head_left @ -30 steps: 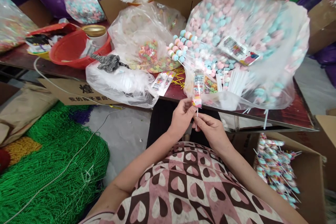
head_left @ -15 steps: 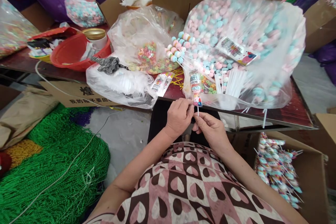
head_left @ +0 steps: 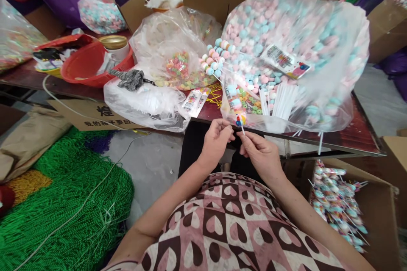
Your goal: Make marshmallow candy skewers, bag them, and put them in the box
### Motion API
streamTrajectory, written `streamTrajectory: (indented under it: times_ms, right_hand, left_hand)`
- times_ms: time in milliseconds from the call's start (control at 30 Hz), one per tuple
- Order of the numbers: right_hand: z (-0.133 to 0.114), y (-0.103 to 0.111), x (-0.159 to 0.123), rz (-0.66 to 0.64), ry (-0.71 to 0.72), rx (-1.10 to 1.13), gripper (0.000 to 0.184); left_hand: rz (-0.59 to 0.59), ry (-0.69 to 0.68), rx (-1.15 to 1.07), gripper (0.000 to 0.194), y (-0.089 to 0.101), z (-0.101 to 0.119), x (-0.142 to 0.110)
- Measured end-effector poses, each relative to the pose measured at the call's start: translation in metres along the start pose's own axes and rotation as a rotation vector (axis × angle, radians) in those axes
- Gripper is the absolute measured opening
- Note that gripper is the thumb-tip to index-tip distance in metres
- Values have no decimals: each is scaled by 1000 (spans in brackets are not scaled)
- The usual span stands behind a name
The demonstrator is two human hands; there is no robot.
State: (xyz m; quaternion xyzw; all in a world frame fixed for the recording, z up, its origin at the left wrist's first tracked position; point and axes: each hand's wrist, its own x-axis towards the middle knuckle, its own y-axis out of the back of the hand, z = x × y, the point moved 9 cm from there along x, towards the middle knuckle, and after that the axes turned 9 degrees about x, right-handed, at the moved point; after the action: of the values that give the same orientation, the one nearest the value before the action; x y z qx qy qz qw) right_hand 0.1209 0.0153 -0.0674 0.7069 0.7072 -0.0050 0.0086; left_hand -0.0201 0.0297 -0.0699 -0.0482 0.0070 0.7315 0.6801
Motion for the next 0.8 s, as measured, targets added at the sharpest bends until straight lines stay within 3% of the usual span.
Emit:
streamTrajectory:
  times_ms: [133,400,633,800]
  right_hand:
    - [1,2,2,11,9,15,34]
    - [-4,3,0,-5,115,-65,27]
    - [-12,2,-2,-25,189,-53,20]
    - [-12,2,0,10,177,-87,22]
  left_hand:
    - [-189,173,-191,26,-19,-8,-5]
    - [-268,411,-540,33,-35,-19,-8]
    - [-299,483,-653,27,-36,-10,-14]
    - [-264,425,-518,24,-33,-10,-8]
